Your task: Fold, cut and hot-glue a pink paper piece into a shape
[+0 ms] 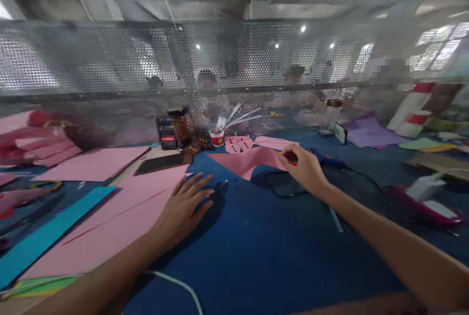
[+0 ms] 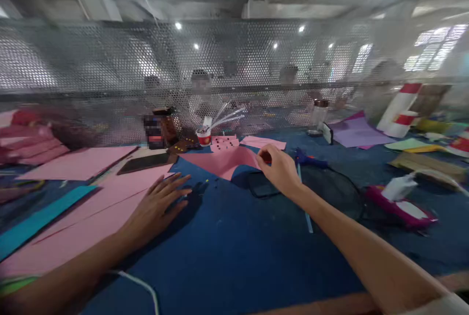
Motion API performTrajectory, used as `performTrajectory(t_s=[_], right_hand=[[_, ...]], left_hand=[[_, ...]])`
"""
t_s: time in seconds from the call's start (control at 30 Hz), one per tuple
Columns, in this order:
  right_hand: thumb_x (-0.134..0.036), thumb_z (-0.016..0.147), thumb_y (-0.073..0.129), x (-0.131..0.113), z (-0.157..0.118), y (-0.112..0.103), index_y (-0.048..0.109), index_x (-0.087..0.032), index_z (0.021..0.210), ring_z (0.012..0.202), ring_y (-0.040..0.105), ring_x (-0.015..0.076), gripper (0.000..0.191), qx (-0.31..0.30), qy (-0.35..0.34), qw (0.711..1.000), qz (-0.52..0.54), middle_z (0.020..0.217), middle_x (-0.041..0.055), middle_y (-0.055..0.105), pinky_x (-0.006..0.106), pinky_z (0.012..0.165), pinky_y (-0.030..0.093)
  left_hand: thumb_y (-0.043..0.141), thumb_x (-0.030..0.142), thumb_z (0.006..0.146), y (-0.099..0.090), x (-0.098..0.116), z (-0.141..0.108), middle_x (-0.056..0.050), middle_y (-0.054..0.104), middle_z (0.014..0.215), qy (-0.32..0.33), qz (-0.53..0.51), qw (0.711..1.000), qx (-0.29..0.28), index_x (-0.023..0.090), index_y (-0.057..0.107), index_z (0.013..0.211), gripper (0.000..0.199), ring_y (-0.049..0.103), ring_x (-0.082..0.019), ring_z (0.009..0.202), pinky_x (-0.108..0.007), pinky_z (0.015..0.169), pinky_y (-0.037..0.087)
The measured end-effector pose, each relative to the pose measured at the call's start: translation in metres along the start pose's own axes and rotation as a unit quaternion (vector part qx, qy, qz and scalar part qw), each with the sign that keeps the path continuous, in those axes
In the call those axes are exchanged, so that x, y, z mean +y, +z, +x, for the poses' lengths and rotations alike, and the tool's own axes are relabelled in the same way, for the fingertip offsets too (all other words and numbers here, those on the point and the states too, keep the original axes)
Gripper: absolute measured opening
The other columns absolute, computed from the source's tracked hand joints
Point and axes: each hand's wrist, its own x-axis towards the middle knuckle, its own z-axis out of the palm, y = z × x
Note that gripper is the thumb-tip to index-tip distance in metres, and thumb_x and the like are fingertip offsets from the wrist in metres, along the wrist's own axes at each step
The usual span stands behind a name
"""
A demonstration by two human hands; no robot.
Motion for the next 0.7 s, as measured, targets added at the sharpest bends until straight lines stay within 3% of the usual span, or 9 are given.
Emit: performTrajectory(t_s=[0.13,0.23,0.33,0.53,0.7], right_hand=[[-0.030,0.089,0.059,0.0029,-0.0002,0.0007,0.061,-0.021,0.089,0.073,0.066,0.0177,0.009,0.006,0.000,1.000,0.013,0.083,0.0033,0.069,0.030,0.070,0.050],[-0.029,0.090,0.059,0.0021,-0.0006,0.0003,0.061,-0.022,0.088,0.073,0.065,0.0173,0.008,0.000,0.000,1.000,0.022,0.082,0.0030,0.068,0.029,0.070,0.050],[-0.027,0.090,0.058,0.0000,-0.0006,-0.0006,0.060,-0.022,0.088,0.073,0.064,0.0167,0.006,-0.005,0.001,1.000,0.022,0.082,0.0023,0.067,0.029,0.071,0.050],[-0.027,0.090,0.059,0.0000,-0.0011,0.0001,0.060,-0.022,0.089,0.073,0.063,0.0167,0.005,-0.009,0.004,1.000,0.027,0.083,0.0024,0.067,0.029,0.072,0.050],[-0.026,0.089,0.058,-0.0003,-0.0011,0.0006,0.060,-0.022,0.088,0.073,0.063,0.0170,0.005,-0.005,0.003,1.000,0.025,0.082,0.0029,0.067,0.030,0.071,0.051]], left_hand=[[0.044,0.053,0.099,-0.0003,0.0041,0.0037,0.006,0.033,0.159,0.021,-0.008,0.999,-0.042,0.039,0.061,0.130,0.038,0.023,-0.029,0.149,-0.059,0.120,0.015],[0.042,0.057,0.098,0.0028,0.0036,0.0031,0.005,0.027,0.162,0.007,-0.009,0.998,-0.060,0.039,0.053,0.138,0.045,0.018,-0.030,0.151,-0.059,0.121,0.013],[0.040,0.059,0.098,0.0066,0.0015,0.0018,0.001,0.024,0.163,-0.009,-0.005,0.998,-0.056,0.034,0.045,0.145,0.054,0.016,-0.030,0.151,-0.057,0.121,0.013],[0.039,0.058,0.099,0.0069,0.0013,0.0020,0.007,0.025,0.162,0.011,-0.014,0.998,-0.068,0.043,0.044,0.144,0.048,0.015,-0.030,0.151,-0.057,0.121,0.012],[0.038,0.060,0.098,0.0054,0.0025,0.0016,0.003,0.024,0.163,-0.017,-0.004,0.998,-0.064,0.038,0.042,0.147,0.053,0.015,-0.029,0.151,-0.057,0.121,0.012]])
